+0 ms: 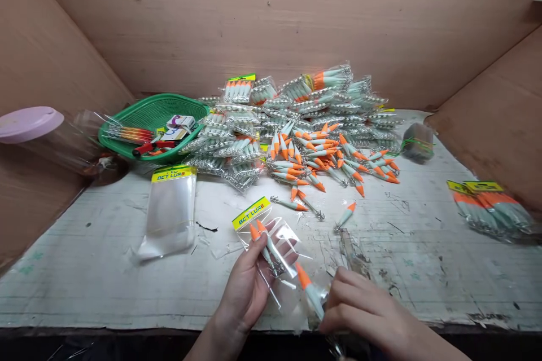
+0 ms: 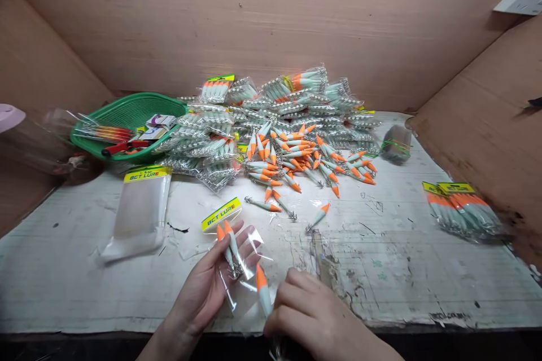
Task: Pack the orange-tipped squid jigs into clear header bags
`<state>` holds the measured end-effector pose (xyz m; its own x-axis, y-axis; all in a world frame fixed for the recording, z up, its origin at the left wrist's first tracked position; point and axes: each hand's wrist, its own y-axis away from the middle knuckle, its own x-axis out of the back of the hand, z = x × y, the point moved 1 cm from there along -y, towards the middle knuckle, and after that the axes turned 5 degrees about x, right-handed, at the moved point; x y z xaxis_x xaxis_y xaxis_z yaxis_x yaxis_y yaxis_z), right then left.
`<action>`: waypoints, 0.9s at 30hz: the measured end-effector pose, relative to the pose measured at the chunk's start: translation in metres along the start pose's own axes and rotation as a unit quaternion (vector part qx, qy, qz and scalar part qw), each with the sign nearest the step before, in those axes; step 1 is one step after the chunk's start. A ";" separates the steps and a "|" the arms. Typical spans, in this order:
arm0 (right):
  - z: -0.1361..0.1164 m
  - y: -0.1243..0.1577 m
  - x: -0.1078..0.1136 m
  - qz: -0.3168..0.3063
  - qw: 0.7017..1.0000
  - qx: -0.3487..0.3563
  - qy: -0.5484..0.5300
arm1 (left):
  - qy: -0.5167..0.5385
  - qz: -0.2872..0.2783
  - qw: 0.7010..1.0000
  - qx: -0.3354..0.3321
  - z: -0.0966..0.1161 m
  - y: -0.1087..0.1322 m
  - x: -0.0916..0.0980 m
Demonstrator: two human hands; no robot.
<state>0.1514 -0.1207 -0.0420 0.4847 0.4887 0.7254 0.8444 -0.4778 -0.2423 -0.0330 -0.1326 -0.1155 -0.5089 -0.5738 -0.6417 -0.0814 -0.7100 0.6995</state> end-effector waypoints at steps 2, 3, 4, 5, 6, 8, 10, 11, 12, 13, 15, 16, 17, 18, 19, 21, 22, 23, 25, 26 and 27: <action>0.006 -0.005 -0.008 0.025 0.998 0.001 0.058 | -0.001 0.001 1.000 0.005 -0.001 0.001 0.000; 0.009 -0.006 -0.013 0.041 0.996 0.009 0.076 | -0.002 -0.002 1.000 0.010 -0.002 0.001 0.000; 0.011 -0.006 -0.017 0.055 0.994 0.018 0.089 | -0.004 -0.006 1.000 0.015 -0.003 0.002 0.001; 0.014 -0.006 -0.022 0.069 0.992 0.025 0.103 | -0.007 -0.011 1.000 0.021 -0.003 0.002 0.001; 0.016 -0.006 -0.027 0.081 0.989 0.026 0.118 | -0.010 -0.015 0.999 0.026 -0.004 0.003 0.001; 0.020 -0.004 -0.034 0.110 0.983 0.022 0.148 | -0.013 -0.022 0.999 0.028 -0.004 0.003 0.001; 0.022 0.000 -0.040 0.146 0.974 0.019 0.173 | -0.011 -0.033 0.999 0.021 -0.003 0.004 0.001; 0.024 0.002 -0.042 0.166 0.969 0.018 0.181 | -0.009 -0.039 0.999 0.018 -0.002 0.005 0.001; 0.025 0.004 -0.043 0.185 0.964 0.017 0.189 | -0.009 -0.044 0.999 0.016 -0.001 0.005 0.000; 0.026 0.005 -0.045 0.204 0.959 0.015 0.194 | -0.012 -0.050 0.999 0.018 -0.001 0.006 0.000; 0.026 0.005 -0.047 0.237 0.951 0.011 0.198 | -0.024 -0.062 0.997 0.027 -0.003 0.006 0.000; 0.024 0.004 -0.048 0.248 0.948 0.010 0.202 | -0.030 -0.067 0.997 0.031 -0.004 0.006 0.000; 0.022 0.002 -0.049 0.255 0.944 0.012 0.208 | -0.034 -0.073 0.996 0.035 -0.006 0.006 0.001; 0.020 0.000 -0.048 0.259 0.941 0.015 0.217 | -0.035 -0.078 0.996 0.037 -0.007 0.006 0.001; 0.017 -0.001 -0.048 0.259 0.939 0.020 0.224 | -0.034 -0.084 0.995 0.039 -0.008 0.007 0.002; 0.014 -0.002 -0.042 0.254 0.945 0.032 0.202 | -0.027 -0.090 0.995 0.045 -0.008 0.008 0.005; 0.015 0.000 -0.037 0.261 0.950 0.031 0.169 | -0.021 -0.088 0.995 0.046 -0.006 0.009 0.006; 0.018 0.003 -0.031 0.282 0.950 0.015 0.132 | -0.013 -0.083 0.995 0.046 -0.003 0.010 0.008; 0.031 0.014 -0.019 0.334 0.936 -0.064 0.095 | 0.014 -0.065 0.997 0.037 0.004 0.011 0.010; 0.042 0.020 -0.013 0.347 0.924 -0.116 0.107 | 0.030 -0.055 0.998 0.031 0.007 0.010 0.011; 0.054 0.025 -0.010 0.340 0.916 -0.166 0.134 | 0.046 -0.048 0.997 0.027 0.008 0.009 0.011</action>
<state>0.1802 -0.0984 -0.0904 0.7622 -0.1801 0.6218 0.2294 -0.8231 -0.5195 -0.0466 -0.1420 -0.1133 -0.4168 -0.5410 -0.7305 -0.1724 -0.7420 0.6478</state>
